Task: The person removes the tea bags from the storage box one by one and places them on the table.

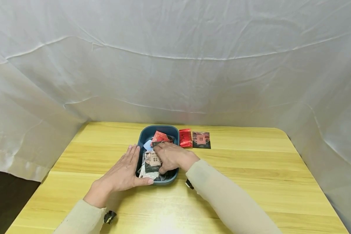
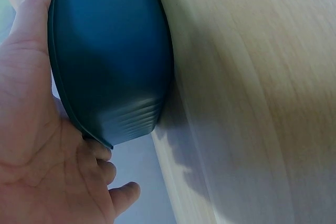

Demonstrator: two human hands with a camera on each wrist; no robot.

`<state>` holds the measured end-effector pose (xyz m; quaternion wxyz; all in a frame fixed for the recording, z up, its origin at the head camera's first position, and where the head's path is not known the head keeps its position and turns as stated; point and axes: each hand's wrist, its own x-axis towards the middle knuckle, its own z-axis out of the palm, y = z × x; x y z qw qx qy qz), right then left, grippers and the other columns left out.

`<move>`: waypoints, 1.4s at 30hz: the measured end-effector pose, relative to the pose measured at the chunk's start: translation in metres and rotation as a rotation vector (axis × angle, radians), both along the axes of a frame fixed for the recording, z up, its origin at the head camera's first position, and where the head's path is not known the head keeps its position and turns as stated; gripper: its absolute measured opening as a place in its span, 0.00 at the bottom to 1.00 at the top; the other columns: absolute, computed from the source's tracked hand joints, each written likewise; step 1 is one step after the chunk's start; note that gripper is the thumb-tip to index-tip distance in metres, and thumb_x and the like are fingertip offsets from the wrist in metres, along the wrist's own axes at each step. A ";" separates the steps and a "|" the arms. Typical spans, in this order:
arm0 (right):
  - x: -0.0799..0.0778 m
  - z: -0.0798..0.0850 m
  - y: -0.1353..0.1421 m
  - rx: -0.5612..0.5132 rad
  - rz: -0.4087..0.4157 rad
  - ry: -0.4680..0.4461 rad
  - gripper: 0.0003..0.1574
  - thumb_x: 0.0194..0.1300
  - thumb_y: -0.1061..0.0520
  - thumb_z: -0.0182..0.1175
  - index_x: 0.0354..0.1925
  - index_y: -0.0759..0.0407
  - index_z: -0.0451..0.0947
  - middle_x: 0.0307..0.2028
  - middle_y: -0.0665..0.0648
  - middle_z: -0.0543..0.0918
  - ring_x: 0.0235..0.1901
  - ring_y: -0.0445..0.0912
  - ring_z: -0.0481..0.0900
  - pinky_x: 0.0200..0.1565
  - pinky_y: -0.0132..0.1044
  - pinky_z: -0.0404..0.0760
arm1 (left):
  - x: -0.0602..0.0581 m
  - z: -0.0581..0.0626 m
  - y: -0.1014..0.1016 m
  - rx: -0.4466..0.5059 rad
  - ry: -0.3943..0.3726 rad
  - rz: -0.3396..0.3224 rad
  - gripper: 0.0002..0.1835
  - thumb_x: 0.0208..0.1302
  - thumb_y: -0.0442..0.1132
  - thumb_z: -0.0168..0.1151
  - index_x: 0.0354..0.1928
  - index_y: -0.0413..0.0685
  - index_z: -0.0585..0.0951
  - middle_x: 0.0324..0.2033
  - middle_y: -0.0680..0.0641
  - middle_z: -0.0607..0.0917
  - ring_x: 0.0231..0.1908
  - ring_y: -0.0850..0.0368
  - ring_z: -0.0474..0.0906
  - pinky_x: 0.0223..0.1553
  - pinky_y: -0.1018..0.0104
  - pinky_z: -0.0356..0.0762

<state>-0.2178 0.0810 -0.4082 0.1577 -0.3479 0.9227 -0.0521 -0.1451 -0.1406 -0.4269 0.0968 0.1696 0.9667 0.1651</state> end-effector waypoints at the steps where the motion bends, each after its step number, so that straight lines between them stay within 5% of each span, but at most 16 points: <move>1: 0.000 0.000 0.000 -0.001 -0.002 0.001 0.60 0.58 0.41 0.78 0.79 0.58 0.64 0.78 0.59 0.67 0.79 0.56 0.63 0.80 0.51 0.63 | 0.000 0.000 0.000 0.002 0.000 0.001 0.77 0.52 0.84 0.62 0.84 0.34 0.41 0.84 0.33 0.39 0.84 0.40 0.33 0.83 0.43 0.43; 18: 0.003 -0.006 -0.003 0.015 -0.029 0.114 0.57 0.49 0.36 0.81 0.69 0.60 0.71 0.60 0.58 0.75 0.56 0.51 0.73 0.64 0.46 0.79 | 0.000 -0.002 0.000 0.020 -0.021 0.009 0.77 0.53 0.82 0.65 0.84 0.35 0.41 0.84 0.34 0.39 0.84 0.40 0.33 0.83 0.42 0.44; 35: 0.004 0.014 0.007 0.041 -0.011 0.227 0.63 0.49 0.34 0.79 0.73 0.60 0.65 0.64 0.58 0.75 0.58 0.51 0.72 0.68 0.45 0.76 | 0.000 -0.002 0.000 0.015 -0.019 0.003 0.77 0.52 0.84 0.63 0.84 0.34 0.41 0.84 0.33 0.39 0.84 0.40 0.34 0.83 0.44 0.43; 42: 0.004 0.020 0.015 0.031 -0.017 0.264 0.58 0.49 0.34 0.78 0.68 0.59 0.68 0.61 0.57 0.76 0.58 0.51 0.72 0.68 0.44 0.76 | -0.001 -0.003 -0.002 0.009 -0.016 0.000 0.78 0.52 0.85 0.63 0.84 0.34 0.41 0.83 0.33 0.40 0.84 0.40 0.34 0.83 0.44 0.43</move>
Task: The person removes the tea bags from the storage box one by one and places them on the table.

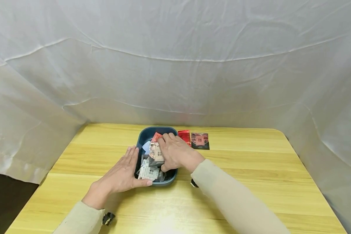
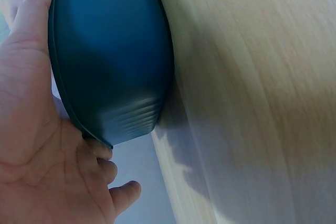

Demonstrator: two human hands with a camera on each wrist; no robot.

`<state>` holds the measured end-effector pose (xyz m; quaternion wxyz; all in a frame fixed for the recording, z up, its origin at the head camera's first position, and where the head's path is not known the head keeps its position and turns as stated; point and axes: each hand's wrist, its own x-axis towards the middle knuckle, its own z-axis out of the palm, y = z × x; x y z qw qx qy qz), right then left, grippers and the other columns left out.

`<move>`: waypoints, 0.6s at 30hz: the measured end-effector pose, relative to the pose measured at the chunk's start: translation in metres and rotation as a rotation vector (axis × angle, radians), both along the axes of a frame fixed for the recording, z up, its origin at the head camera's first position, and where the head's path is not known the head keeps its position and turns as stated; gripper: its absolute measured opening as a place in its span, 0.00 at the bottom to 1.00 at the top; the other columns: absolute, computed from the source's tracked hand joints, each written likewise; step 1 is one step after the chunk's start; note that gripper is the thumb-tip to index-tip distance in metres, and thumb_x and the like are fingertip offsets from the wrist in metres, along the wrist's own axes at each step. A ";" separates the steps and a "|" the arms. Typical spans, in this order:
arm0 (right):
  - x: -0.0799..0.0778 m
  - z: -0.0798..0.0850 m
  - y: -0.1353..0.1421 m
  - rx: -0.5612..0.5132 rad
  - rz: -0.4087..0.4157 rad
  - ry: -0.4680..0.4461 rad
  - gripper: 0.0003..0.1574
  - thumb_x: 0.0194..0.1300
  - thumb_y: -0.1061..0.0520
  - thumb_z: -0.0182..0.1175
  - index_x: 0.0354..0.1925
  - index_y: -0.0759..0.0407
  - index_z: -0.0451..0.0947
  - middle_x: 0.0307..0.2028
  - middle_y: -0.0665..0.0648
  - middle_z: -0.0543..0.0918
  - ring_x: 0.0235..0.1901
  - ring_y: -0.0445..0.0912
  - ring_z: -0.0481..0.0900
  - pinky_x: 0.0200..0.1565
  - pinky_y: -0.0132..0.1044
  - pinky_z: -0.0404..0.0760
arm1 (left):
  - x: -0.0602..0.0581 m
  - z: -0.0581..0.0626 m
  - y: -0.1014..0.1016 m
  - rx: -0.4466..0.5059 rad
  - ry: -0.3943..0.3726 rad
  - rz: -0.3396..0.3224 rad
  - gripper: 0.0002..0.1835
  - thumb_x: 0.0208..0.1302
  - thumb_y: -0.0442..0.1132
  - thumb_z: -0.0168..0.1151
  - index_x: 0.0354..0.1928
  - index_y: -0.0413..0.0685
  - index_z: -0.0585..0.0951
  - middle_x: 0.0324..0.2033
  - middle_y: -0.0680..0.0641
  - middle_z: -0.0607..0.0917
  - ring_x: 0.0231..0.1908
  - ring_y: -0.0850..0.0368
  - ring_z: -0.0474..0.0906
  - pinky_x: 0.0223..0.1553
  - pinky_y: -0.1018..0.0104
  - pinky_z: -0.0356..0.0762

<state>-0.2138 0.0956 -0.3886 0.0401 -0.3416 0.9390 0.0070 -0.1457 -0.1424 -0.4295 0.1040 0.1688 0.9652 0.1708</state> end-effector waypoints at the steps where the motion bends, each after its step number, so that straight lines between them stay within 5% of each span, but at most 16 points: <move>1: 0.000 0.002 0.002 0.002 -0.003 0.001 0.57 0.49 0.34 0.78 0.68 0.59 0.68 0.60 0.57 0.76 0.57 0.51 0.72 0.68 0.44 0.75 | 0.000 0.000 0.000 0.000 0.001 -0.001 0.78 0.52 0.85 0.63 0.84 0.34 0.42 0.83 0.33 0.40 0.84 0.40 0.34 0.83 0.43 0.43; 9: -0.001 0.015 0.024 -0.053 -0.055 -0.034 0.59 0.48 0.37 0.78 0.70 0.59 0.66 0.63 0.58 0.73 0.62 0.54 0.71 0.70 0.51 0.74 | -0.001 0.000 -0.001 0.002 0.007 0.001 0.78 0.51 0.85 0.63 0.84 0.34 0.42 0.84 0.33 0.41 0.84 0.39 0.35 0.83 0.44 0.44; 18: -0.010 0.024 0.073 -0.121 -0.064 0.013 0.62 0.40 0.42 0.78 0.69 0.65 0.67 0.58 0.62 0.76 0.56 0.55 0.73 0.59 0.51 0.80 | -0.003 0.002 -0.001 -0.005 0.006 0.003 0.79 0.49 0.85 0.63 0.84 0.34 0.42 0.84 0.33 0.41 0.84 0.39 0.35 0.83 0.44 0.44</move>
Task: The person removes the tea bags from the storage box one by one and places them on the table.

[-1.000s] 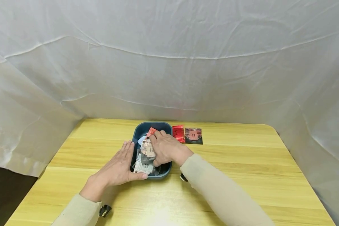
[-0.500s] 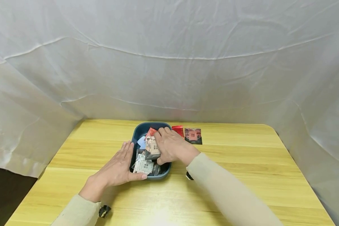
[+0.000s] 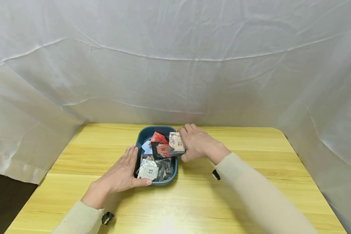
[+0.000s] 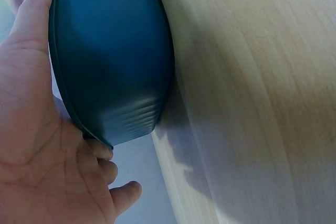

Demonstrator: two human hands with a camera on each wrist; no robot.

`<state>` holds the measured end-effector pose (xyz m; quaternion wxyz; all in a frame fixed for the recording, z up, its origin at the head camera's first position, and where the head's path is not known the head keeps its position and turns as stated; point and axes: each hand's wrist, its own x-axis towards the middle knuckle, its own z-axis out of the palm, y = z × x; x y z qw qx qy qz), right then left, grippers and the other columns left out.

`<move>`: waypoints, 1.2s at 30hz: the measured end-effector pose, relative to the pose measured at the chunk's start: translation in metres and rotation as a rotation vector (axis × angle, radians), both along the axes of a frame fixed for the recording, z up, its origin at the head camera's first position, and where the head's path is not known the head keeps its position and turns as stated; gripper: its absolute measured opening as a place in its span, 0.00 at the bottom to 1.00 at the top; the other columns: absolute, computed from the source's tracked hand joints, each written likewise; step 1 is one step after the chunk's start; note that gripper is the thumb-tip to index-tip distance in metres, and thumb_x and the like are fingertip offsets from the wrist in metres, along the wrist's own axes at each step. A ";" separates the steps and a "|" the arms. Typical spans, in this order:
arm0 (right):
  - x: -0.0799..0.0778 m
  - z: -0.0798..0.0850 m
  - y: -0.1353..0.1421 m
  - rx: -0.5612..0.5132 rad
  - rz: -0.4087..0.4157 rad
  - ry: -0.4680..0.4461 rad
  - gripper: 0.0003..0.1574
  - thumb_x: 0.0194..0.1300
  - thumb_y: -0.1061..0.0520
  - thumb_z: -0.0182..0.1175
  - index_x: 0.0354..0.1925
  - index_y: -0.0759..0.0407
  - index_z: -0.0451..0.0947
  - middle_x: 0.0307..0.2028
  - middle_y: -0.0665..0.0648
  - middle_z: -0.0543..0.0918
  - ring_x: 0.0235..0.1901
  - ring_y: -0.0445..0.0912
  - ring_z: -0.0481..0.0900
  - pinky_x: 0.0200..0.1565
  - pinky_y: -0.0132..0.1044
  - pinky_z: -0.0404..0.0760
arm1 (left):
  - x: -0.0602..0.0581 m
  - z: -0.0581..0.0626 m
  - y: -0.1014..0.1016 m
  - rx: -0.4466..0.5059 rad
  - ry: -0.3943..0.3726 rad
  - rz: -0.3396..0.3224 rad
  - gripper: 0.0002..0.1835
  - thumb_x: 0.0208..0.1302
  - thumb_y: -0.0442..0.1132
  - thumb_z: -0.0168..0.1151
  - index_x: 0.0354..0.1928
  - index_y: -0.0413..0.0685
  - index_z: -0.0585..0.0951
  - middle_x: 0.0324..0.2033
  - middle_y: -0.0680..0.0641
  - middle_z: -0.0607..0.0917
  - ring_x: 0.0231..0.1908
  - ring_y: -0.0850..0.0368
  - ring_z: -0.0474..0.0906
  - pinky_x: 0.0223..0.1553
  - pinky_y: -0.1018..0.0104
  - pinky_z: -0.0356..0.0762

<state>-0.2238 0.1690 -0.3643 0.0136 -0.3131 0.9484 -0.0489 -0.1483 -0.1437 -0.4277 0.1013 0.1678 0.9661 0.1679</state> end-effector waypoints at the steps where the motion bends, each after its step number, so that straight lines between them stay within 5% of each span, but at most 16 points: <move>1: -0.002 0.000 0.007 -0.007 -0.003 0.004 0.62 0.40 0.43 0.78 0.69 0.66 0.67 0.58 0.62 0.76 0.56 0.56 0.73 0.61 0.52 0.80 | 0.000 0.000 0.000 -0.001 -0.001 0.000 0.79 0.49 0.85 0.63 0.84 0.34 0.42 0.84 0.33 0.41 0.84 0.39 0.35 0.83 0.44 0.43; 15: -0.018 -0.008 0.084 0.068 -0.135 -0.021 0.60 0.45 0.47 0.82 0.68 0.72 0.66 0.57 0.69 0.76 0.56 0.61 0.75 0.64 0.61 0.79 | 0.001 0.000 -0.006 0.026 -0.011 0.010 0.79 0.50 0.84 0.65 0.84 0.35 0.43 0.84 0.33 0.42 0.84 0.38 0.36 0.83 0.41 0.48; 36: -0.044 -0.037 0.123 0.161 -0.250 -0.134 0.62 0.48 0.47 0.82 0.71 0.74 0.64 0.67 0.78 0.70 0.67 0.73 0.69 0.71 0.70 0.68 | 0.002 0.000 -0.008 0.016 0.004 0.003 0.79 0.50 0.86 0.63 0.84 0.33 0.43 0.83 0.31 0.44 0.84 0.36 0.37 0.82 0.40 0.49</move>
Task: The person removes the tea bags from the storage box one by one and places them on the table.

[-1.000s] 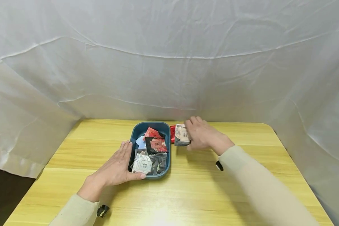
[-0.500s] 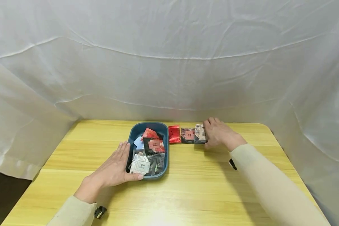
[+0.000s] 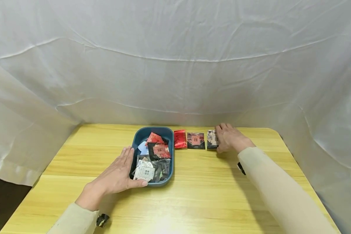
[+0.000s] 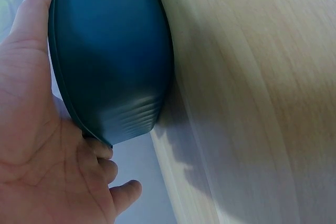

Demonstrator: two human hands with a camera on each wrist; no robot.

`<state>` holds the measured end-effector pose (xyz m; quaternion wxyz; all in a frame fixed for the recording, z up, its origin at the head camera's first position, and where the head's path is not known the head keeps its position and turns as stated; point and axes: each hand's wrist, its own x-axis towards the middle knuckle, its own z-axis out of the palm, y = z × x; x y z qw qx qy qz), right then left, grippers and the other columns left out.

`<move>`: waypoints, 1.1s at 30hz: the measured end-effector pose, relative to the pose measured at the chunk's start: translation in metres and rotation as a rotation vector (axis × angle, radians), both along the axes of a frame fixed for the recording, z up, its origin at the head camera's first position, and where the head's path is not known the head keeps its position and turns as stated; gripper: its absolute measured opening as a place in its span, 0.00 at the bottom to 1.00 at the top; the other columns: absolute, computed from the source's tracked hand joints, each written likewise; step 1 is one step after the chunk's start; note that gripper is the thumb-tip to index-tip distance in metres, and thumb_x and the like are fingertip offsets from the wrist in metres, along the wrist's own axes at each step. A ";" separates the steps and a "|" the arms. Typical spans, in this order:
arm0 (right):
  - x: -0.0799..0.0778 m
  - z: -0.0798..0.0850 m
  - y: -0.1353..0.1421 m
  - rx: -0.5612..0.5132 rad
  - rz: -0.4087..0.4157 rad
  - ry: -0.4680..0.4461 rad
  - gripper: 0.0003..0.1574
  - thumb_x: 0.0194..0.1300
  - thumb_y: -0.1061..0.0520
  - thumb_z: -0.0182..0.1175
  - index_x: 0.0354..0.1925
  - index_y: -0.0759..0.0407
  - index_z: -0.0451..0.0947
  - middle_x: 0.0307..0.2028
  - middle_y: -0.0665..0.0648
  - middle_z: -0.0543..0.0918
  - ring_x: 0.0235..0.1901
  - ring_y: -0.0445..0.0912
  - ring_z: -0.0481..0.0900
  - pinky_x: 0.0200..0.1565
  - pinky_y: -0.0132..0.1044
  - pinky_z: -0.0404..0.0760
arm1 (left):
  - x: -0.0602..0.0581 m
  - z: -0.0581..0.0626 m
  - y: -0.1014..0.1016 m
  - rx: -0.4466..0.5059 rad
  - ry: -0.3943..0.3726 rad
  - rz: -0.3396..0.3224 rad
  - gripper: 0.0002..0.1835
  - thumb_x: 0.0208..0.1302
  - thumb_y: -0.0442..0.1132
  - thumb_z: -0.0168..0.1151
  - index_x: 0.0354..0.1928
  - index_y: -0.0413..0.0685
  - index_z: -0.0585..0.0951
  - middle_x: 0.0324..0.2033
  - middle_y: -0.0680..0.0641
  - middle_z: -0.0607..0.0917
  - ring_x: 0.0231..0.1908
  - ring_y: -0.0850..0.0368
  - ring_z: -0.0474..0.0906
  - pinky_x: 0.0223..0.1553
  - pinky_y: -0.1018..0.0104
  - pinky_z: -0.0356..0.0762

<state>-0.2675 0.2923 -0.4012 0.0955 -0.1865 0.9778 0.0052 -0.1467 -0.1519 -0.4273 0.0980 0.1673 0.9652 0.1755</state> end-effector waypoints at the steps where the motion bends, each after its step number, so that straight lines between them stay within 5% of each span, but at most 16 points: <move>1: -0.001 -0.001 0.001 0.010 -0.003 -0.005 0.62 0.48 0.47 0.82 0.71 0.74 0.63 0.67 0.78 0.70 0.68 0.73 0.68 0.71 0.70 0.68 | 0.000 0.000 0.000 0.002 0.001 -0.001 0.79 0.50 0.85 0.63 0.83 0.33 0.44 0.83 0.31 0.44 0.84 0.36 0.37 0.82 0.40 0.49; 33: -0.020 -0.021 -0.001 0.014 -0.018 -0.078 0.59 0.46 0.53 0.77 0.72 0.70 0.65 0.66 0.76 0.72 0.68 0.74 0.69 0.69 0.72 0.70 | 0.000 0.001 0.001 0.011 -0.001 0.001 0.78 0.50 0.86 0.62 0.84 0.34 0.44 0.84 0.32 0.45 0.84 0.36 0.38 0.82 0.40 0.50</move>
